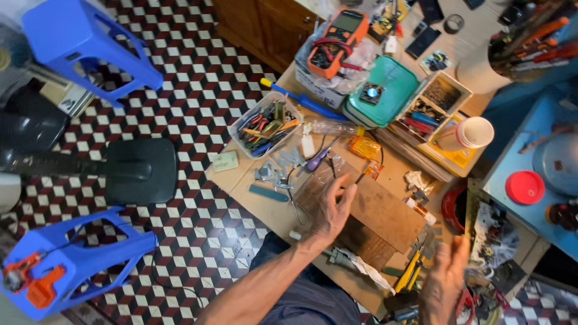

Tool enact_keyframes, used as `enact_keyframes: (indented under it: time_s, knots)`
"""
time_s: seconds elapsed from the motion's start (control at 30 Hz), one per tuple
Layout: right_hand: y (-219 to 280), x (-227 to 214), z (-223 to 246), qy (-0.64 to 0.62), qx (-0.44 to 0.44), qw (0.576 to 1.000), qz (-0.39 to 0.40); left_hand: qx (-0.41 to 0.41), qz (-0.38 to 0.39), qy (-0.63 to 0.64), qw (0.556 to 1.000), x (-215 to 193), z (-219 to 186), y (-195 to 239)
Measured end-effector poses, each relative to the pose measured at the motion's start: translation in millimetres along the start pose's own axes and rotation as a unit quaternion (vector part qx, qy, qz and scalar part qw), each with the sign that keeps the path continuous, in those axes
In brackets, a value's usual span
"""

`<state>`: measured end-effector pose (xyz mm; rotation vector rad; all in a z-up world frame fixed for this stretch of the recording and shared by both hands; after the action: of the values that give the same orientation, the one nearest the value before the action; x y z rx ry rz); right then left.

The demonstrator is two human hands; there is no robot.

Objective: The person scrapes a small metal piece on a wooden board using a utility knife, then retrieves an orange handheld device from a stool and works on its internal components with a screwdriver. The person retrieves a small bottle from a refrigerator, opens it, and applies liquid to the device before continuing to adjust internal parts.

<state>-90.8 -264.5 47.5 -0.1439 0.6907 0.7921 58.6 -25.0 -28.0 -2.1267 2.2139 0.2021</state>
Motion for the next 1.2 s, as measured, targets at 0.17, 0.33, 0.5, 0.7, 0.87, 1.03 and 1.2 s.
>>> enact_keyframes:
  time_s: [0.17, 0.33, 0.5, 0.7, 0.87, 1.03, 1.2]
  knots:
    - [-5.0, -13.3, 60.5, -0.231, -0.248, 0.938, 0.065, -0.166, 0.116, 0.308, 0.93, 93.7, -37.4, 50.1]
    - [39.7, 114.4, 44.5, 0.038, -0.415, 0.875, 0.247, -0.229, 0.026, 0.559, 0.797, 37.2, -39.2, 70.0]
    - [86.1, 243.9, 42.0, 0.038, -0.397, 0.839, 0.37, -0.066, -0.09, 0.531, 0.84, -159.9, -59.6, 140.2]
    - [216.8, 341.5, 43.9, 0.131, -0.341, 0.745, 0.558, -0.096, -0.44, 0.376, 0.81, -302.8, 30.4, 266.3]
    - [313.7, 397.8, 63.7, 0.264, -0.257, 0.676, 0.637, -0.159, -0.547, 0.353, 0.743, -373.9, 143.7, 363.1]
    - [405.3, 445.0, 81.9, 0.367, -0.261, 0.614, 0.648, -0.195, -0.603, 0.295, 0.715, -466.3, 221.6, 425.7]
    - [477.6, 475.9, 98.8, 0.447, -0.292, 0.551, 0.641, -0.212, -0.629, 0.294, 0.688, -529.5, 262.9, 478.4]
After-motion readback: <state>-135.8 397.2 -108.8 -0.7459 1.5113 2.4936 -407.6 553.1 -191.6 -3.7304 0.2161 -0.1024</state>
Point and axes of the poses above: each hand's wrist, its own y-axis away from the middle knuckle, its own x-axis out of the palm, z = x × y, the point moved 7 cm from there along -y, towards the middle knuckle, and after that the axes turned 4 degrees about x, right-handed, at the moved point
